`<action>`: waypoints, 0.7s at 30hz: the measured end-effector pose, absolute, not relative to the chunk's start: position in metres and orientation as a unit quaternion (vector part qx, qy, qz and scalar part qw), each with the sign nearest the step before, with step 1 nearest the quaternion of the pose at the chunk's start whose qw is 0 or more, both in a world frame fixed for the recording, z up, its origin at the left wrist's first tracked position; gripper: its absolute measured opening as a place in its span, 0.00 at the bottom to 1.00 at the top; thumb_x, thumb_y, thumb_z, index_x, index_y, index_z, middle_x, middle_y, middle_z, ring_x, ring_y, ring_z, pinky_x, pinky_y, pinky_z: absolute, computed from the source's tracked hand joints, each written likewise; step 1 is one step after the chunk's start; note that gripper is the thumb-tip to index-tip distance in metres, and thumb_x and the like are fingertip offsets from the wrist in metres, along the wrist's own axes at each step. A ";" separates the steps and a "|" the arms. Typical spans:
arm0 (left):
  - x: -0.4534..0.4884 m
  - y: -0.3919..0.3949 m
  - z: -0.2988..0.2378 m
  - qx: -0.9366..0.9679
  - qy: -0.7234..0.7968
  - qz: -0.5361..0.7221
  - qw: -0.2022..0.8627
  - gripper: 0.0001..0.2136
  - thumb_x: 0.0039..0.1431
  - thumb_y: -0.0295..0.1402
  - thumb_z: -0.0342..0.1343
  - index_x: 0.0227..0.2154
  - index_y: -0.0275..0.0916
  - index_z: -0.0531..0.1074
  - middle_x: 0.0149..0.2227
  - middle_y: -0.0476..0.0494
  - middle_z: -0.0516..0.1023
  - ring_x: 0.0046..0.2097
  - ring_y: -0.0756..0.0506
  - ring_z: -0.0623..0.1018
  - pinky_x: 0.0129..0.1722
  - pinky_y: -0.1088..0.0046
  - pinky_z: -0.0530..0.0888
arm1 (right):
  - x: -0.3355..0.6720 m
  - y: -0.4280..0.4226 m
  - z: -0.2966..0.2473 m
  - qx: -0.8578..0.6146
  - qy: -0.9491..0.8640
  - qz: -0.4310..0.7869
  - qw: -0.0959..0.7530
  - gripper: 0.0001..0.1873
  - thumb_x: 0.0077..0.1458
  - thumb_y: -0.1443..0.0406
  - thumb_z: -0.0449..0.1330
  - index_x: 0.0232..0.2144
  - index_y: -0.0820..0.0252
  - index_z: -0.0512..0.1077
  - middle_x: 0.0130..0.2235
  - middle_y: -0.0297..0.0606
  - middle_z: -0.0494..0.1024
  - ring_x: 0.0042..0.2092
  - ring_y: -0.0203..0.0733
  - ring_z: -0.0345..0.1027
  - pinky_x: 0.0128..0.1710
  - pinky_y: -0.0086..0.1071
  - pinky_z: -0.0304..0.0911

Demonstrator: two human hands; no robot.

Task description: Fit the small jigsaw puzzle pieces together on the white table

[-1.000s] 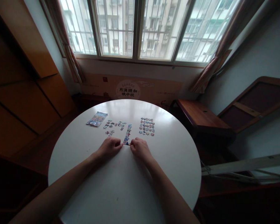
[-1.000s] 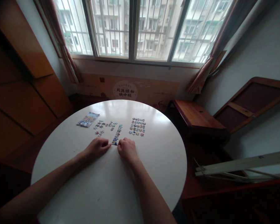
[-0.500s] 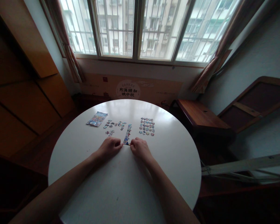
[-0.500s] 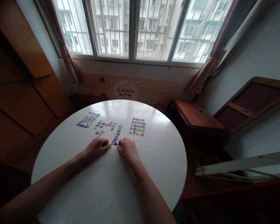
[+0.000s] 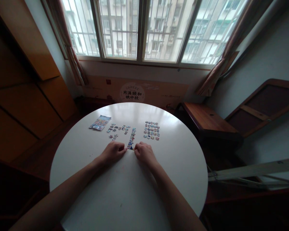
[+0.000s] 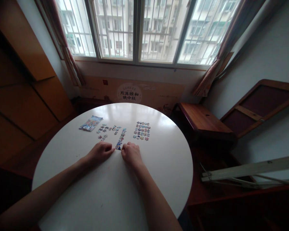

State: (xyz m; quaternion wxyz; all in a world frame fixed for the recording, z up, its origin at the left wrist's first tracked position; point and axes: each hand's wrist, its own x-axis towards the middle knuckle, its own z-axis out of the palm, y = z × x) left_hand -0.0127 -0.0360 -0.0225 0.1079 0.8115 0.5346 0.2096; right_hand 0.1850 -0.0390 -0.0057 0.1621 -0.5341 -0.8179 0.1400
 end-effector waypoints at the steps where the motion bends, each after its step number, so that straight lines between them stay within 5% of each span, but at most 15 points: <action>1: -0.013 -0.036 -0.022 0.811 0.535 0.210 0.109 0.17 0.56 0.39 0.50 0.15 0.36 0.64 0.17 0.52 0.63 0.23 0.52 0.60 0.27 0.76 0.55 | 0.185 -0.039 -0.005 -0.534 -0.818 0.140 0.160 0.10 0.56 0.68 0.53 0.32 0.57 0.74 0.36 0.37 0.74 0.39 0.39 0.64 0.40 0.30 0.52; 21: -0.013 -0.036 -0.022 0.807 0.538 0.211 0.122 0.17 0.56 0.39 0.50 0.15 0.36 0.65 0.17 0.52 0.63 0.23 0.52 0.60 0.26 0.76 0.54 | 0.184 -0.038 -0.004 -0.541 -0.818 0.137 0.142 0.10 0.56 0.67 0.52 0.33 0.57 0.74 0.38 0.38 0.75 0.40 0.39 0.65 0.40 0.30 0.52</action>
